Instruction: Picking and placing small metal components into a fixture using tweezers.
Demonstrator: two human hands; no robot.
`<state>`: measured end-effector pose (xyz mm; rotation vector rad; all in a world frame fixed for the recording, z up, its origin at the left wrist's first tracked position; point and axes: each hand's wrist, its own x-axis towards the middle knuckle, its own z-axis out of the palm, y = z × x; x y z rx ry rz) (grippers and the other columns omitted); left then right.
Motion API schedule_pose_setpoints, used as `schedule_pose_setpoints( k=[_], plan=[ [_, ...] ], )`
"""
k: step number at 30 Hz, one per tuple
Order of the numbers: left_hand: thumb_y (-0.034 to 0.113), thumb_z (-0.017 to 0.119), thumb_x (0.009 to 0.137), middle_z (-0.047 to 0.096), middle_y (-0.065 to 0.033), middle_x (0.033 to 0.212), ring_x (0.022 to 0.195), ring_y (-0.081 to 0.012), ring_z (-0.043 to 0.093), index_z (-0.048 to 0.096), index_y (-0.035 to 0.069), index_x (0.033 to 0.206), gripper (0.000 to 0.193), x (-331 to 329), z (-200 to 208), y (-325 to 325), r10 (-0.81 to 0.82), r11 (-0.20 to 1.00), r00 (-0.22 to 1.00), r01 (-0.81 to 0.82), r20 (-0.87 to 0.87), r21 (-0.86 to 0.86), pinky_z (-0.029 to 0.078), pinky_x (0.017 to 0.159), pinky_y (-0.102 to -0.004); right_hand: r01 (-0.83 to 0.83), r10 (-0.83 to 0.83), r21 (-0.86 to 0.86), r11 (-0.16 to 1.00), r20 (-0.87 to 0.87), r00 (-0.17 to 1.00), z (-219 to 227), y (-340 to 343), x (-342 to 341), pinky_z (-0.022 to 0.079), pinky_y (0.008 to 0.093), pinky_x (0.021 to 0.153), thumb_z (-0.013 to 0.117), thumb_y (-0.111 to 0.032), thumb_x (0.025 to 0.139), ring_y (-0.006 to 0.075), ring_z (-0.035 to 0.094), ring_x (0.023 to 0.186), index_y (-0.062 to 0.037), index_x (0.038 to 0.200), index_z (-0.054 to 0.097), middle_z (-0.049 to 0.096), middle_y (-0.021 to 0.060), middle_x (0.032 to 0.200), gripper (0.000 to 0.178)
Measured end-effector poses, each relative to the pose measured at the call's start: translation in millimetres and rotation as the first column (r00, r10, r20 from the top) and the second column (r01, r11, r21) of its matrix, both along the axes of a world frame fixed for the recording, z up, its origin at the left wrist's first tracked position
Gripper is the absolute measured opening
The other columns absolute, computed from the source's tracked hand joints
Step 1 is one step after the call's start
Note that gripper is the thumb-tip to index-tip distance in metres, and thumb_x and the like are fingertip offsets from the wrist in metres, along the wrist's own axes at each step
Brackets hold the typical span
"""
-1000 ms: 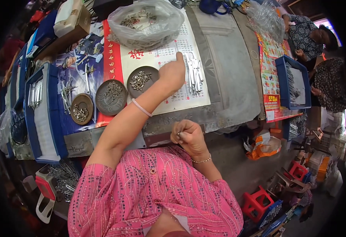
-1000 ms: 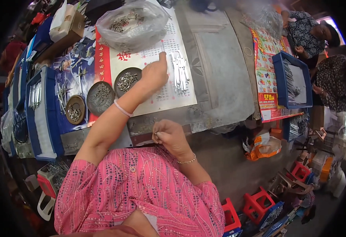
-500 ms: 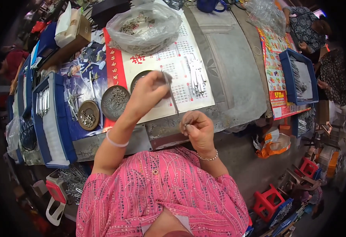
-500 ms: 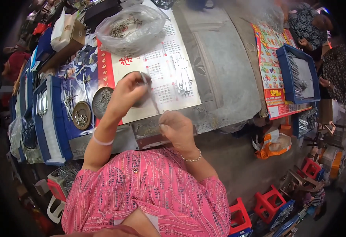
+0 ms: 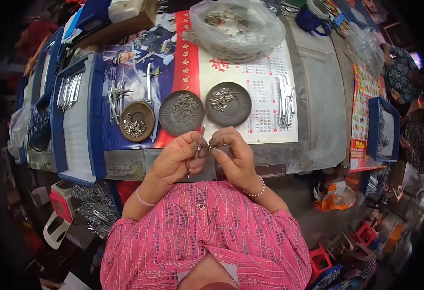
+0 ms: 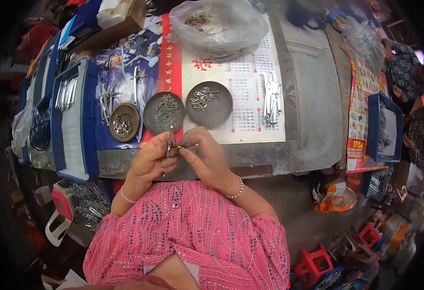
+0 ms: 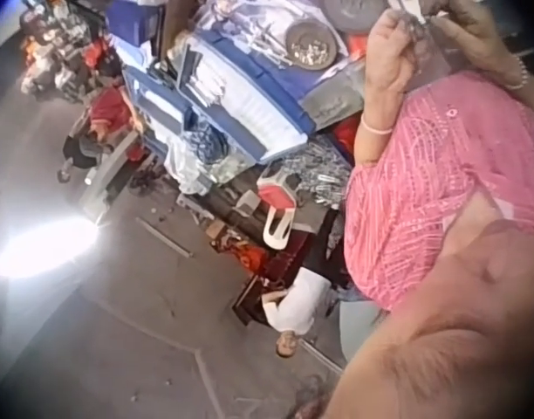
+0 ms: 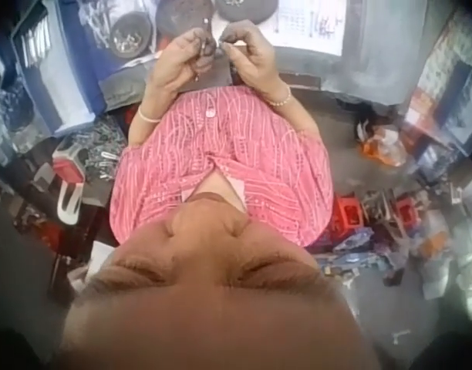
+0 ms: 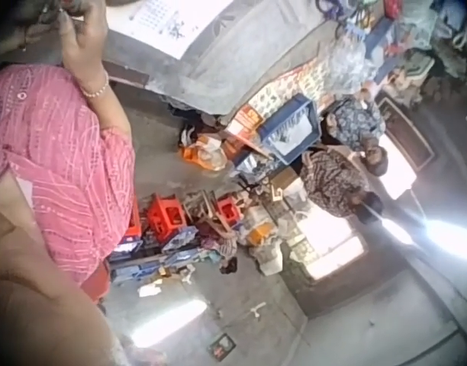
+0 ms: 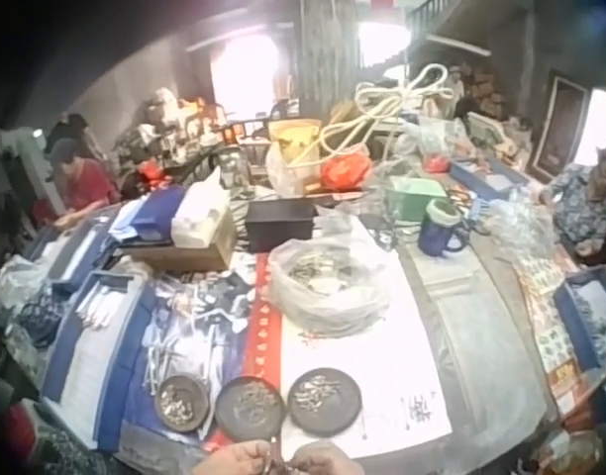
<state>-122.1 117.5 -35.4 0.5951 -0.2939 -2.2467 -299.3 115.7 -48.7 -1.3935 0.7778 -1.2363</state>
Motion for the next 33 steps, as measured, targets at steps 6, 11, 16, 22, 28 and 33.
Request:
schedule_pose_setpoints(
  k=[6, 11, 16, 22, 28, 33],
  plan=[
    [0.028, 0.06, 0.083, 0.051, -0.0014, 0.075, 0.052, -0.0061, 0.042, 0.049, 0.009, 0.098, 0.027, 8, -9, 4, -0.029, 0.986, 0.989, 0.052, -0.144, 0.158, 0.034, 0.044, -0.0179, 0.017, -0.032, -0.103, 0.995, -0.151, 0.988, 10, -5, 15, 0.043, 0.0277, 0.072, 0.059, -0.003, 0.079, 0.0196, 0.053, 0.08, 0.0021, 0.086, 0.051, 0.053, 0.0118, 0.086, 0.011],
    [0.032, 0.058, 0.084, 0.049, -0.001, 0.072, 0.046, -0.0044, 0.038, 0.047, 0.009, 0.101, 0.031, 8, -10, 3, -0.071, 0.965, 0.983, 0.111, -0.172, 0.236, 0.033, 0.04, -0.0161, 0.056, -0.075, -0.115, 0.992, -0.164, 0.984, 12, -7, 20, 0.045, 0.0279, 0.067, 0.061, -0.001, 0.077, 0.0202, 0.056, 0.077, 0.0017, 0.084, 0.053, 0.056, 0.0123, 0.084, 0.011],
    [0.032, 0.057, 0.084, 0.05, -0.0018, 0.073, 0.046, -0.0042, 0.039, 0.047, 0.008, 0.1, 0.031, 8, -14, 3, -0.065, 0.974, 0.985, 0.097, -0.159, 0.206, 0.034, 0.039, -0.0169, 0.06, -0.088, -0.137, 0.989, -0.21, 0.974, 16, -7, 19, 0.046, 0.0281, 0.064, 0.063, 0.0, 0.075, 0.0211, 0.057, 0.073, 0.0014, 0.082, 0.054, 0.057, 0.0125, 0.081, 0.012],
    [0.033, 0.057, 0.084, 0.052, -0.0019, 0.073, 0.045, -0.0041, 0.04, 0.046, 0.008, 0.099, 0.032, 4, -12, 5, -0.047, 0.985, 0.987, 0.072, -0.156, 0.157, 0.034, 0.039, -0.0171, 0.062, -0.095, -0.149, 0.987, -0.229, 0.969, 17, -4, 19, 0.045, 0.0299, 0.062, 0.063, 0.0, 0.073, 0.0239, 0.057, 0.072, -0.0003, 0.084, 0.054, 0.056, 0.0129, 0.081, 0.015],
    [0.034, 0.058, 0.083, 0.051, -0.0012, 0.071, 0.044, -0.0039, 0.041, 0.047, 0.006, 0.099, 0.034, 4, -14, 6, -0.033, 0.986, 0.982, 0.062, -0.186, 0.156, 0.033, 0.038, -0.0169, 0.073, -0.101, -0.116, 0.991, -0.251, 0.963, 23, -4, 19, 0.046, 0.0281, 0.061, 0.064, 0.001, 0.073, 0.0216, 0.057, 0.071, 0.0015, 0.082, 0.053, 0.057, 0.013, 0.081, 0.014],
    [0.034, 0.059, 0.083, 0.05, -0.0013, 0.068, 0.044, -0.0044, 0.041, 0.047, 0.006, 0.098, 0.033, 4, -17, 8, -0.051, 0.989, 0.98, 0.077, -0.195, 0.128, 0.033, 0.038, -0.0178, 0.051, -0.086, -0.128, 0.99, -0.284, 0.955, 27, -4, 17, 0.045, 0.0284, 0.061, 0.064, 0.001, 0.073, 0.0218, 0.057, 0.07, 0.0017, 0.082, 0.053, 0.056, 0.0129, 0.08, 0.014]
  ],
)
